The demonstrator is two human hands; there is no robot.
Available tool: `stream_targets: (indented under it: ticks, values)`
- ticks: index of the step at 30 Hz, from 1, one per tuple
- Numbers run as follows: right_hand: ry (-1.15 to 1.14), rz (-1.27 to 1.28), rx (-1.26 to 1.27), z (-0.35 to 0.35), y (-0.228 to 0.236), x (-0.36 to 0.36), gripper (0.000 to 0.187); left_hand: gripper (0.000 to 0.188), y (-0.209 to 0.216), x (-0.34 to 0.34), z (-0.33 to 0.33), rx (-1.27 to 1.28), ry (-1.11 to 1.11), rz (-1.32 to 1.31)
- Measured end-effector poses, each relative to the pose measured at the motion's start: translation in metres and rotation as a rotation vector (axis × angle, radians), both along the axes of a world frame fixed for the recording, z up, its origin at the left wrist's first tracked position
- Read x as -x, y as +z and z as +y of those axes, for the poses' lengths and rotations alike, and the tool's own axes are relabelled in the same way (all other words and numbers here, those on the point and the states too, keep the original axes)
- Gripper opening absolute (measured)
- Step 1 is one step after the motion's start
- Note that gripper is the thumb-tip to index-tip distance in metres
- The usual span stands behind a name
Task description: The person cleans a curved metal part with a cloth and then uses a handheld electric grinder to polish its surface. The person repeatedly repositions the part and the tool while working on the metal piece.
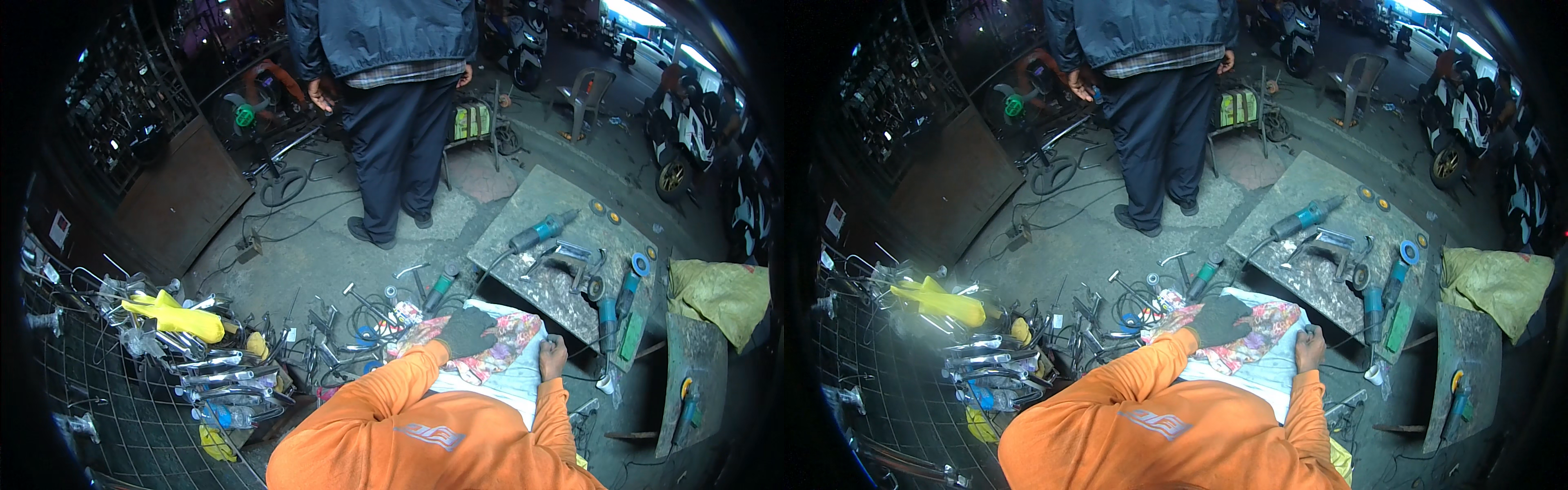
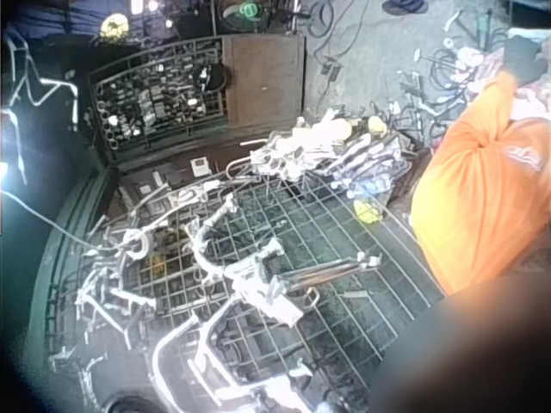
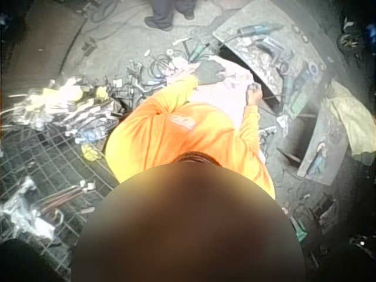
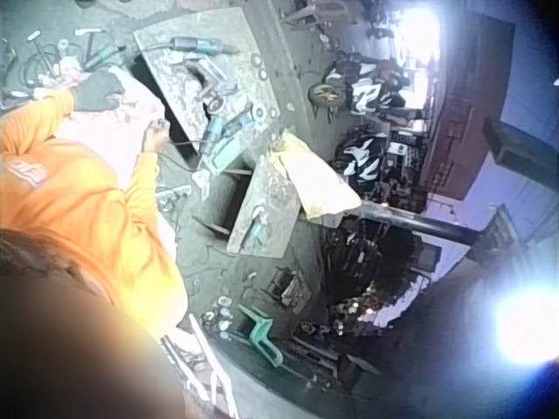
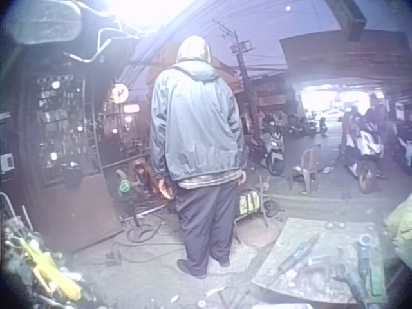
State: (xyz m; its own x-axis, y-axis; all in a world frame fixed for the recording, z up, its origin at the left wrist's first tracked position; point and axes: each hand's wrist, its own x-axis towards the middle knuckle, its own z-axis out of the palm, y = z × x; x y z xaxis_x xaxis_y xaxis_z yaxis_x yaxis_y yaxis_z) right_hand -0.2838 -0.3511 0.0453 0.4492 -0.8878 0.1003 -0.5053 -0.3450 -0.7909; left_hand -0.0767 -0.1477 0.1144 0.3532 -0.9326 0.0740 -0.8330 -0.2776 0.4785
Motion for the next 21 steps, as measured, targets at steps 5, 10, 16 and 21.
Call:
stream_targets:
  ticks: [5, 10, 16, 21]
  values:
    - [-0.006, 0.011, -0.009, 0.0, 0.0, -0.001, 0.025, 0.048, -0.005, -0.001, 0.0, 0.024, 0.002, -0.007]
    - [-0.003, -0.035, -0.029, -0.005, -0.009, -0.001, 0.023, 0.049, -0.006, -0.001, 0.0, 0.028, 0.008, 0.021]
    - [0.009, -0.062, -0.015, -0.011, -0.022, 0.001, 0.021, 0.05, -0.004, -0.001, 0.0, 0.03, 0.021, 0.044]
    - [0.009, -0.107, -0.057, -0.013, -0.024, 0.0, 0.023, 0.052, -0.003, -0.001, 0.0, 0.039, 0.028, 0.074]
